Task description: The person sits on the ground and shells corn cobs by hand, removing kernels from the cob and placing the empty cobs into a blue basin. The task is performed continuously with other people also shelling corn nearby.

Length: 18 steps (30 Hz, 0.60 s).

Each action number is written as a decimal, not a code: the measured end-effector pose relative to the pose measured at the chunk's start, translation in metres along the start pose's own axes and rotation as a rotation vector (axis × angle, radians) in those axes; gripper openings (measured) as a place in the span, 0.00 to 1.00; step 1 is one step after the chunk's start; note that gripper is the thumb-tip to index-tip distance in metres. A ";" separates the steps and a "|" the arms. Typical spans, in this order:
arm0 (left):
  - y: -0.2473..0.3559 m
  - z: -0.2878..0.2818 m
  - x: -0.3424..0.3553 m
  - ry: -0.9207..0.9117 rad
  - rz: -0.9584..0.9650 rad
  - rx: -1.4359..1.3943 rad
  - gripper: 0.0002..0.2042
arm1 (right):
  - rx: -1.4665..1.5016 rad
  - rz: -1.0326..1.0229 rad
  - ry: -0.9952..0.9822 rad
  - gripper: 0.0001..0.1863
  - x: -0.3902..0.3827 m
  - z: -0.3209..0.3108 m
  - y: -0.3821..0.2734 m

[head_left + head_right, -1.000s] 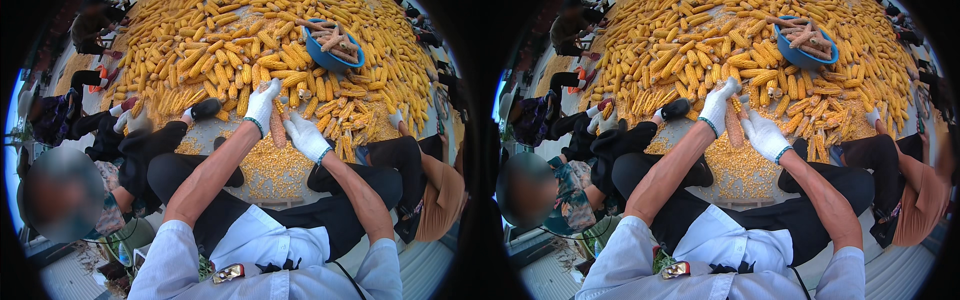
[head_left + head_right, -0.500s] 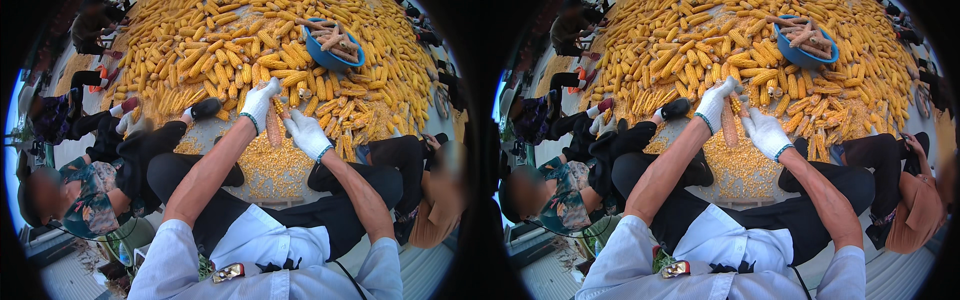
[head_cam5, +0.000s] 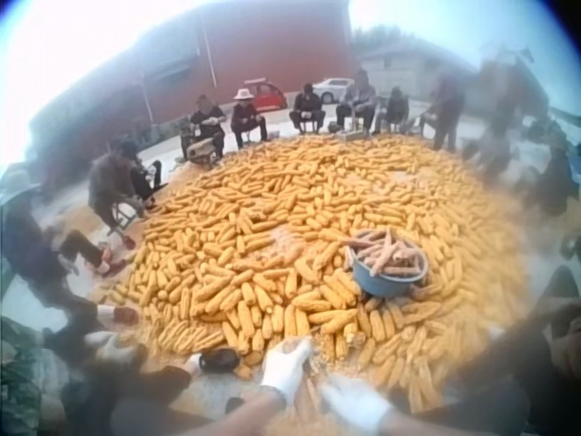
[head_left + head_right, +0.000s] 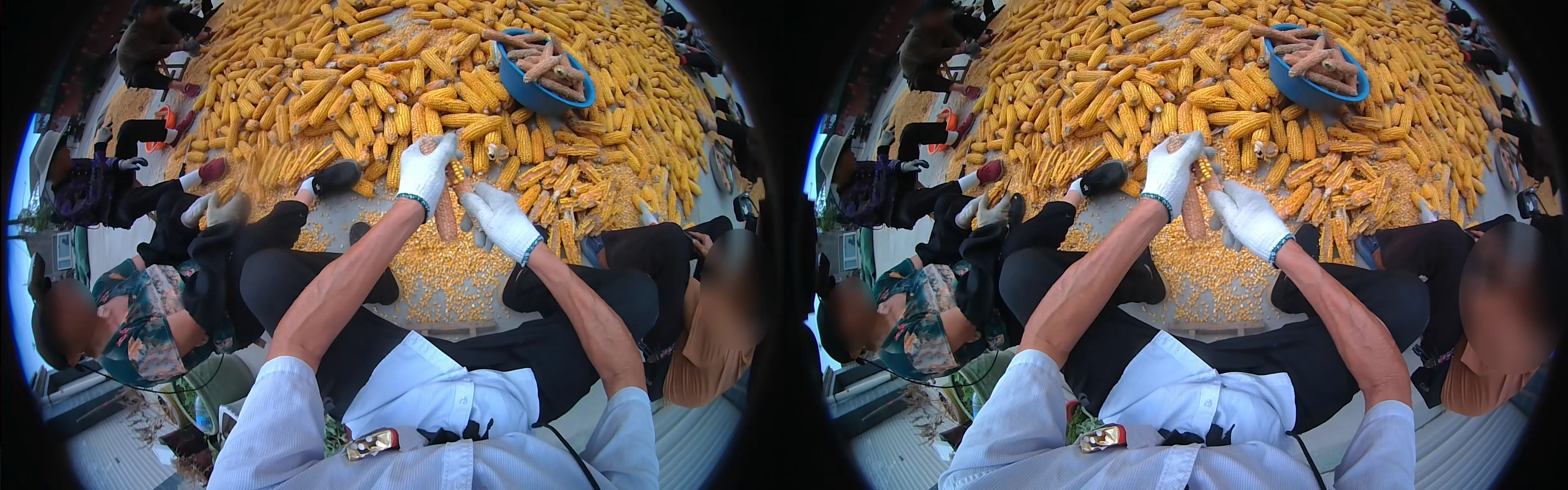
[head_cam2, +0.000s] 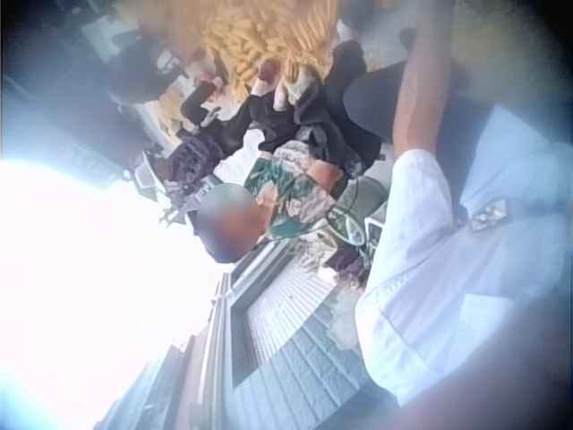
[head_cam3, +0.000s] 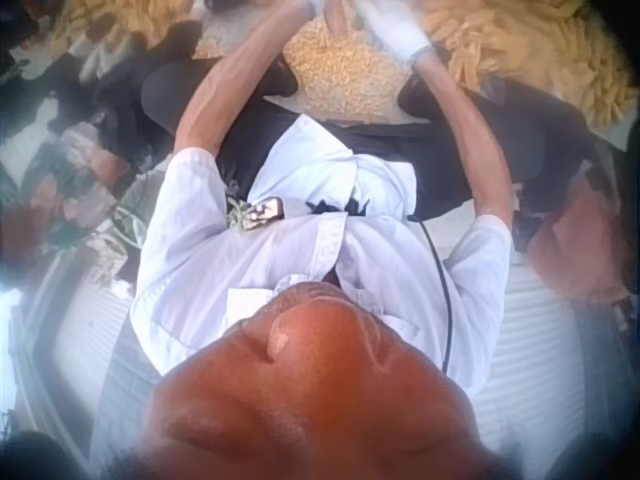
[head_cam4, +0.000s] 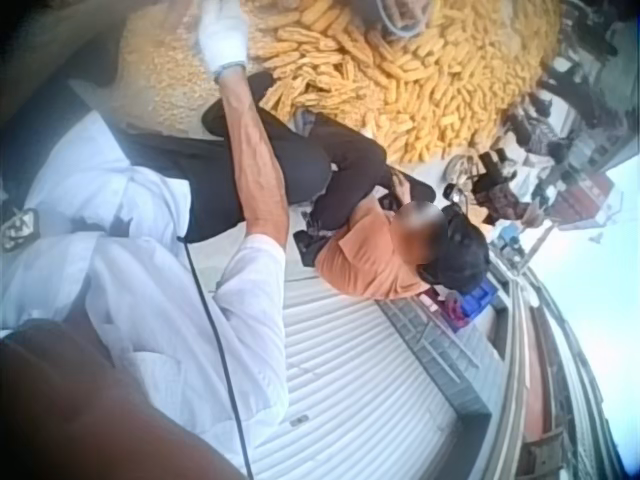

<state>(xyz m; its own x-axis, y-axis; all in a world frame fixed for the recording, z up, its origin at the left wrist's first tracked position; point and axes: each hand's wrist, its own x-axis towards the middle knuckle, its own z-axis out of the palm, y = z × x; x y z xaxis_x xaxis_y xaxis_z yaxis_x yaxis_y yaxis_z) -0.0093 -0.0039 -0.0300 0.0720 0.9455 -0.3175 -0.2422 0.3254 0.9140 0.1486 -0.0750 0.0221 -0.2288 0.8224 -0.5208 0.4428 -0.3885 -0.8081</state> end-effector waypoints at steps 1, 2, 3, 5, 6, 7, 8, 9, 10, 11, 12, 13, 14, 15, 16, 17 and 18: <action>0.001 0.000 0.001 -0.002 0.041 0.045 0.17 | 0.051 0.010 -0.005 0.21 0.001 -0.001 0.000; 0.001 0.000 0.002 -0.004 0.081 0.091 0.17 | 0.055 0.003 0.000 0.21 0.002 -0.002 0.000; 0.001 0.000 0.002 -0.004 0.122 0.136 0.16 | 0.058 -0.004 0.004 0.21 0.003 -0.003 0.000; 0.003 -0.003 0.005 -0.009 0.078 0.061 0.16 | 0.045 -0.026 0.015 0.21 0.004 -0.003 0.001; 0.005 -0.002 0.004 -0.013 0.053 0.024 0.16 | 0.031 -0.039 0.025 0.21 0.004 -0.003 0.003; 0.006 -0.002 0.003 -0.012 0.020 0.024 0.16 | 0.016 -0.052 0.034 0.21 0.004 -0.003 0.004; 0.007 0.000 0.001 -0.007 0.006 0.043 0.17 | -0.013 -0.053 0.044 0.21 0.003 -0.003 0.004; 0.008 0.001 -0.001 -0.002 -0.006 0.061 0.18 | -0.043 -0.057 0.055 0.21 0.003 -0.003 0.004; 0.009 0.002 -0.004 0.004 -0.018 0.079 0.18 | -0.073 -0.060 0.066 0.21 0.003 -0.002 0.004; 0.011 0.003 -0.005 -0.003 -0.044 0.022 0.20 | -0.088 -0.072 0.077 0.21 0.003 -0.002 0.005; 0.013 0.003 -0.006 -0.010 -0.070 -0.036 0.21 | -0.103 -0.084 0.088 0.21 0.003 -0.002 0.006; 0.014 0.004 -0.007 -0.017 -0.096 -0.094 0.22 | -0.118 -0.095 0.100 0.22 0.004 -0.002 0.008; 0.015 0.005 -0.008 -0.007 -0.093 -0.114 0.23 | -0.185 -0.140 0.135 0.22 0.008 -0.001 0.015; 0.016 0.006 -0.009 0.003 -0.090 -0.134 0.24 | -0.251 -0.184 0.170 0.22 0.013 0.002 0.020; 0.017 0.008 -0.010 0.013 -0.086 -0.153 0.25 | -0.318 -0.229 0.204 0.22 0.016 0.003 0.024; 0.018 0.010 -0.011 0.015 -0.107 -0.183 0.26 | -0.383 -0.244 0.234 0.22 0.018 0.003 0.029; 0.016 0.011 -0.013 0.021 -0.128 -0.212 0.27 | -0.447 -0.260 0.259 0.23 0.017 0.005 0.028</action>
<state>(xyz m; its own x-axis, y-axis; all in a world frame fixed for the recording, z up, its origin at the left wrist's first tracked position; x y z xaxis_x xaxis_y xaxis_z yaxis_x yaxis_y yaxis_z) -0.0034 -0.0111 -0.0088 0.0954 0.8957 -0.4343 -0.4301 0.4305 0.7935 0.1524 -0.0744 -0.0103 -0.1846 0.9641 -0.1907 0.7368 0.0074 -0.6761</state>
